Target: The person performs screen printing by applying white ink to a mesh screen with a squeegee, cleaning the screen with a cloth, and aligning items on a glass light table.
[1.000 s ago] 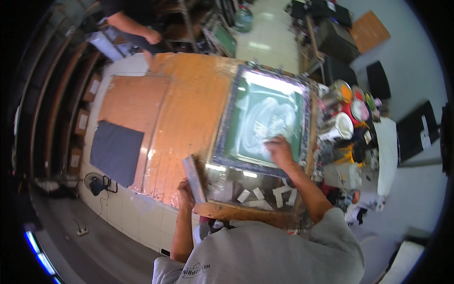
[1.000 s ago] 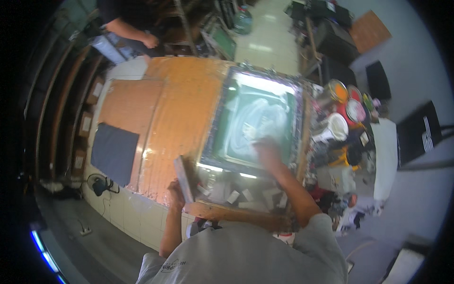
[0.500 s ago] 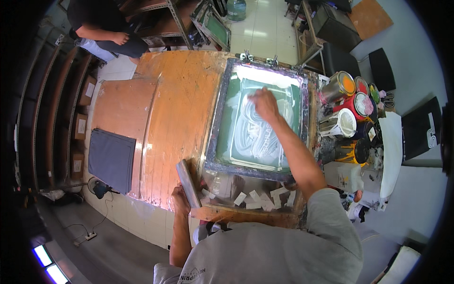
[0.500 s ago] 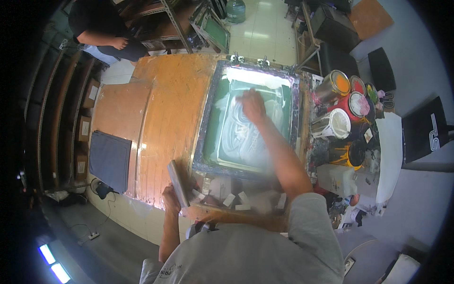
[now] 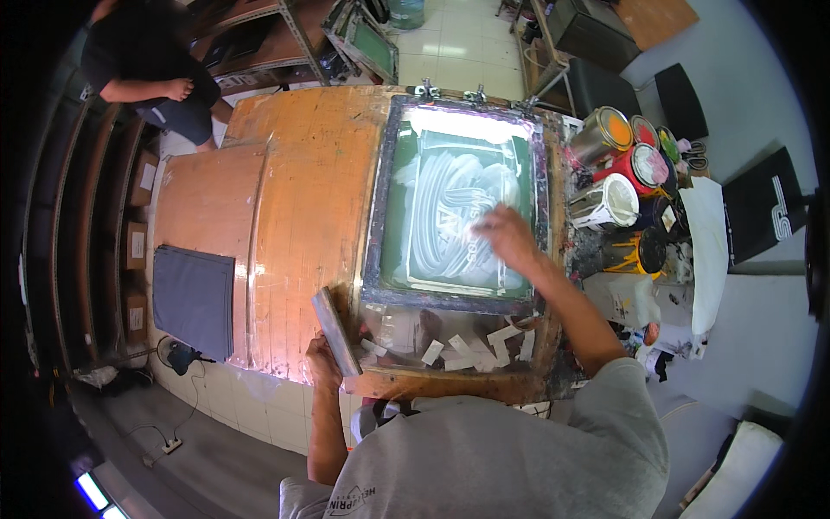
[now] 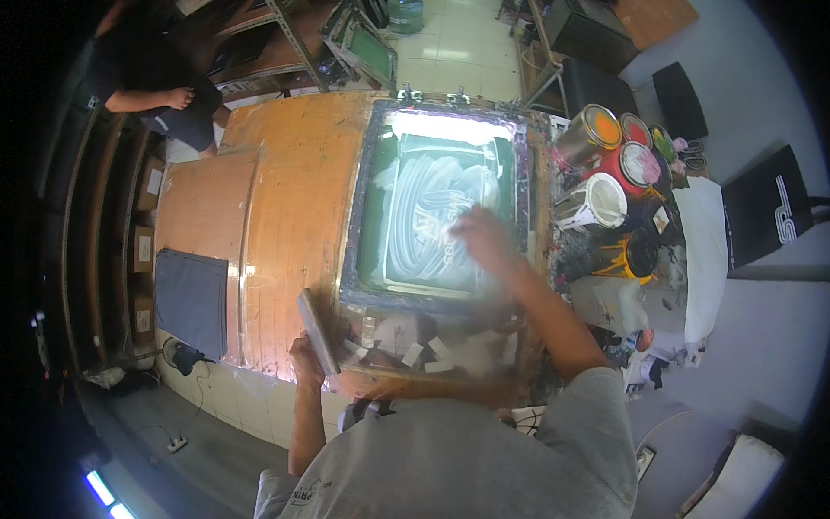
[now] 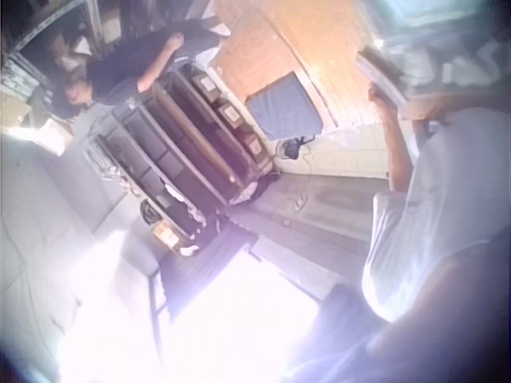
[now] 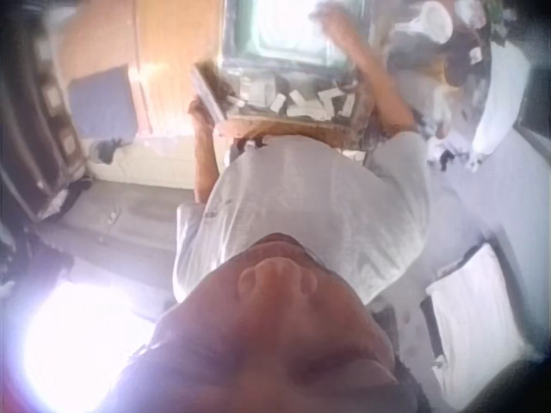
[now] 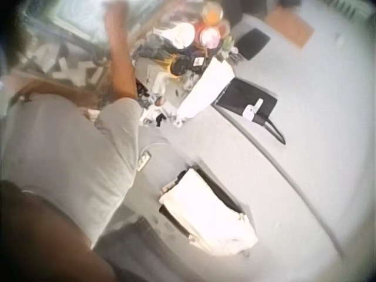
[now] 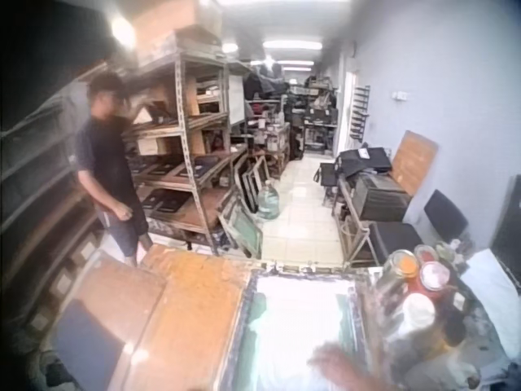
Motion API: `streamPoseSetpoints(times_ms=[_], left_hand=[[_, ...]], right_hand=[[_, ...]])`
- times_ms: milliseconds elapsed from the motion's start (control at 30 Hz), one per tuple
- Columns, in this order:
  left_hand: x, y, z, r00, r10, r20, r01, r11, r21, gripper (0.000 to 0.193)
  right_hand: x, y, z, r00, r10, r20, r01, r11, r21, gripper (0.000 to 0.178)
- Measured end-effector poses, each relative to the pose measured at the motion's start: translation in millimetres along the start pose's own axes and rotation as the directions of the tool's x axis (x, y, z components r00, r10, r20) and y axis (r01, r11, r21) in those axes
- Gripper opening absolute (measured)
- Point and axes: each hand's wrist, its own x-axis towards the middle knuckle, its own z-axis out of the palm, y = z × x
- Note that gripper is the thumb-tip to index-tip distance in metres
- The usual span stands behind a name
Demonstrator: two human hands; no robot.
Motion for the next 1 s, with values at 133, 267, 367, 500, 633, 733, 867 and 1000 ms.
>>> streamPoseSetpoints(times_ms=[133, 267, 367, 500, 633, 733, 867, 1000], left_hand=[[-4.9, -0.3, 4.2, 1.000, 0.010, 0.014, -0.010, 1.000, -0.017, 0.037], [-34.4, 15.6, 46.8, 0.989, 0.093, -0.114, -0.089, 0.995, 0.040, 0.040], [-22.0, 17.7, 32.8, 1.000, -0.003, -0.017, 0.004, 0.998, 0.063, 0.039], [-3.3, 2.4, 13.2, 1.000, 0.008, 0.011, -0.008, 1.000, -0.024, 0.038], [6.6, -14.0, -13.9, 0.999, 0.043, -0.010, -0.044, 0.997, -0.063, 0.037], [6.5, -18.5, -13.7, 0.995, 0.090, -0.048, -0.092, 0.994, -0.052, 0.037], [9.2, -16.6, 0.5, 0.997, 0.068, 0.032, -0.066, 0.996, -0.052, 0.035], [0.4, -8.1, -6.4, 0.994, 0.064, 0.091, -0.061, 0.997, -0.038, 0.034]], right_hand=[[13.8, 21.3, -7.3, 0.968, 0.245, 0.052, -0.218, 0.927, -0.305, 0.035], [17.2, -12.4, 48.0, 0.948, 0.066, 0.310, 0.019, 0.965, -0.263, 0.036], [50.7, -6.8, 15.2, 0.996, 0.010, 0.092, -0.001, 0.994, -0.107, 0.037], [64.8, 89.8, 38.3, 0.955, 0.178, -0.236, -0.251, 0.911, -0.327, 0.032], [53.0, 62.9, 17.2, 0.969, 0.246, -0.005, -0.230, 0.896, -0.379, 0.030], [11.3, 1.5, -11.8, 0.952, 0.234, 0.199, -0.173, 0.943, -0.283, 0.032], [-72.9, -24.7, 4.7, 0.992, 0.079, 0.096, -0.057, 0.977, -0.207, 0.024], [-33.8, -12.2, -21.1, 0.999, 0.020, 0.040, -0.009, 0.966, -0.259, 0.019]])
